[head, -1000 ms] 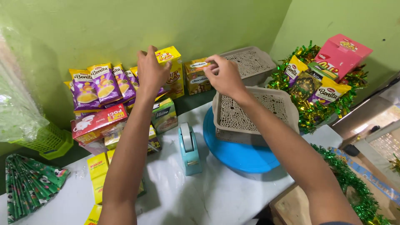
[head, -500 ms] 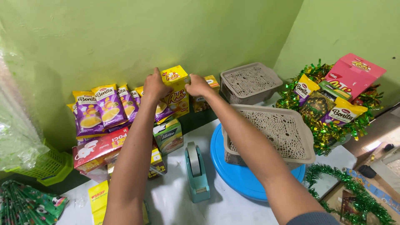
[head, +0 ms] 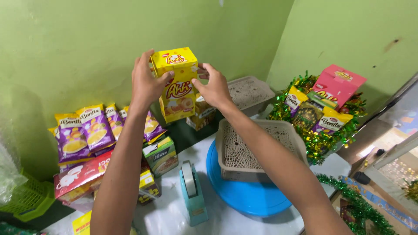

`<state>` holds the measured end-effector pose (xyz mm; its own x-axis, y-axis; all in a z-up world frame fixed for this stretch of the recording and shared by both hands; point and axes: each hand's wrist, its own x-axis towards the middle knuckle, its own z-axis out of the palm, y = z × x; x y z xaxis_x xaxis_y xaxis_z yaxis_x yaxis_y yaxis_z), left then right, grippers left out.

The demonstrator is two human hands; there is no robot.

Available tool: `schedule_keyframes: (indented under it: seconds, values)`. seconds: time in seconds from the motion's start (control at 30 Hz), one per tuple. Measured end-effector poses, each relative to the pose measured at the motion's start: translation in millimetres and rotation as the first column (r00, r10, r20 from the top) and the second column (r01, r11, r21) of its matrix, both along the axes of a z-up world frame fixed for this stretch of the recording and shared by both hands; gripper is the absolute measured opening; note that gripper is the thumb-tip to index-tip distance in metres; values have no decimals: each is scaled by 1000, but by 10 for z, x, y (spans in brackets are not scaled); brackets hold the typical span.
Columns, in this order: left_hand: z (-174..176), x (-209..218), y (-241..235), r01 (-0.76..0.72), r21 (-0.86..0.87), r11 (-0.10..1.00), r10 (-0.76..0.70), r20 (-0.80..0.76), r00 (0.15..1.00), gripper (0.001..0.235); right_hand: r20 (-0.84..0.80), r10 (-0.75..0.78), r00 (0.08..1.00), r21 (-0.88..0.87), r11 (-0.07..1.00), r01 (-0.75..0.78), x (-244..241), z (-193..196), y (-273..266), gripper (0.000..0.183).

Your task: Assembling a snack bouquet by taping snack packets to a base, decorating with tinsel, and attaching a card.

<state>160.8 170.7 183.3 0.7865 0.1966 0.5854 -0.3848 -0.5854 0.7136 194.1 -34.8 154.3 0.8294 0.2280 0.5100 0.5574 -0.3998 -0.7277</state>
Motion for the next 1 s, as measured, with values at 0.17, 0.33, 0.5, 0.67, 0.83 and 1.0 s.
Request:
schedule_keyframes:
  seconds: [0.17,0.33,0.5,0.67,0.83,1.0]
  values:
    - [379,-301,-492,63,-27,998,-60,124,990,62,-20,-3,1000,29,1000,3,-586,473,-600,55]
    - [577,-640,-1017,196,-10,981,-185,284,941,58,-106,85,991,20,996,-83,-1009,502,-1158,104]
    - [486,-697,-1542,338,-49,940,-311,292,905,63,-139,188,972,113,978,-173,-1178,279,-1627,69]
    - [25,-721,-1891,433,-113,895,-412,167,896,75,-313,38,949,27,999,-32,-1326,109,-1941,79]
    - [-463,-934,-1952,438,-206,875,-464,-105,879,88,-258,89,962,9,996,-89,-1347,-170,-2257,81]
    - [-1048,-809,-1877,528,-78,846,-529,-256,809,82,-265,87,960,73,995,-70,-1221,-423,-2334,73]
